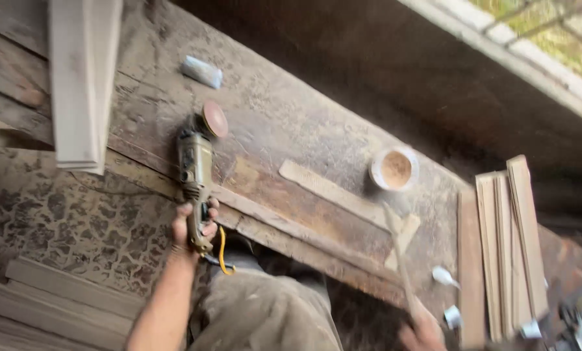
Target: Sanding wooden planks with a power sander and applying glue to join pieces.
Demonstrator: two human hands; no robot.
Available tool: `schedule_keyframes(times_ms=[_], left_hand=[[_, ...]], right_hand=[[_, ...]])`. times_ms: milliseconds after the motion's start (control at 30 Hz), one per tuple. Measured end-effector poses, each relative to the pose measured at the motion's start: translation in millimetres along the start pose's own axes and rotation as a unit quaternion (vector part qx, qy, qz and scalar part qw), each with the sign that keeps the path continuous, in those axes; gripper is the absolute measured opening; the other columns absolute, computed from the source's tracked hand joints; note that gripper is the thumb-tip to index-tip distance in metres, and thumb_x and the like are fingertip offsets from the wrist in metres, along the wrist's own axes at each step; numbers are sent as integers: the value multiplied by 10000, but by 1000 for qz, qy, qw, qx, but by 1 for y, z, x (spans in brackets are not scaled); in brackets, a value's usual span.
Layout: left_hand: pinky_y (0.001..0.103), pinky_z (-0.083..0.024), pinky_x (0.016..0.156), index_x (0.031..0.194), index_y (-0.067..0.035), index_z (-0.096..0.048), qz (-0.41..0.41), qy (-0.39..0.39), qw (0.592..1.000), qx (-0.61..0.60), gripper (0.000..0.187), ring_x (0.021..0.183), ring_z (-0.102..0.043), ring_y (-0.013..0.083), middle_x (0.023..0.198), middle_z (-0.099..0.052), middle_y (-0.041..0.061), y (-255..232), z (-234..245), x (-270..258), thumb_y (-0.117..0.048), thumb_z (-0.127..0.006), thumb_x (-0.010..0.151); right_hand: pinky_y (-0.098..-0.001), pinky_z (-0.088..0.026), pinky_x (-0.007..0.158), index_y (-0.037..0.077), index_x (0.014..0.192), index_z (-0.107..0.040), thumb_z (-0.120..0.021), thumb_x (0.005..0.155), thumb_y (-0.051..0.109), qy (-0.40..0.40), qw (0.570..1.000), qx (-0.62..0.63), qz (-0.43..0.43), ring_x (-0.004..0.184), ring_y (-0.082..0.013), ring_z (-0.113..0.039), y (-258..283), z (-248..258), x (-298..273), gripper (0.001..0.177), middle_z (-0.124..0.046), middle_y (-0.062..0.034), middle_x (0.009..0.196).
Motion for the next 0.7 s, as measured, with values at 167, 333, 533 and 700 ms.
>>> schedule_keyframes(times_ms=[167, 333, 533, 700], left_hand=[[344, -559, 549, 1227, 99, -570, 88, -96, 982, 136, 615, 812, -679, 244, 1027, -665, 189, -29, 50, -8, -426, -683, 928], [350, -541, 522, 1264, -52, -611, 83, -138, 958, 237, 588, 799, -692, 237, 1002, -682, 134, -62, 63, -15, -461, -697, 850], [420, -580, 624, 1133, 38, -607, 111, -166, 924, 325, 623, 776, -686, 276, 927, -685, 167, -65, 48, -18, -543, -689, 921], [468, -601, 565, 1119, -28, -616, 104, -301, 840, 438, 567, 730, -706, 268, 886, -663, 125, -80, 25, -31, -553, -674, 913]], right_hand=[[-441, -500, 991, 104, 1406, -582, -660, 708, 99, -29, 998, -41, 34, 1172, -369, -583, 68, -132, 36, 702, -585, -164, 1339], [-508, -393, 1085, 59, 1522, -408, -755, 705, 236, 0, 989, -50, 138, 1355, -469, -404, 169, -144, 51, 905, -397, -273, 1524], [-559, -304, 1175, 46, 1519, -382, -880, 712, 468, -18, 986, -17, 164, 1411, -427, -366, 177, -150, 76, 1039, -436, -220, 1494], [-477, -472, 1018, 103, 1474, -446, -941, 574, 460, 126, 991, -15, 39, 1155, -313, -587, 200, -154, 120, 1087, -612, -166, 1237]])
Point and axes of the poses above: each hand's wrist, its own x-axis towards the middle knuckle, its own z-axis out of the back of the hand, y = z × x, the point moved 9 cm from there along x, towards the middle knuckle
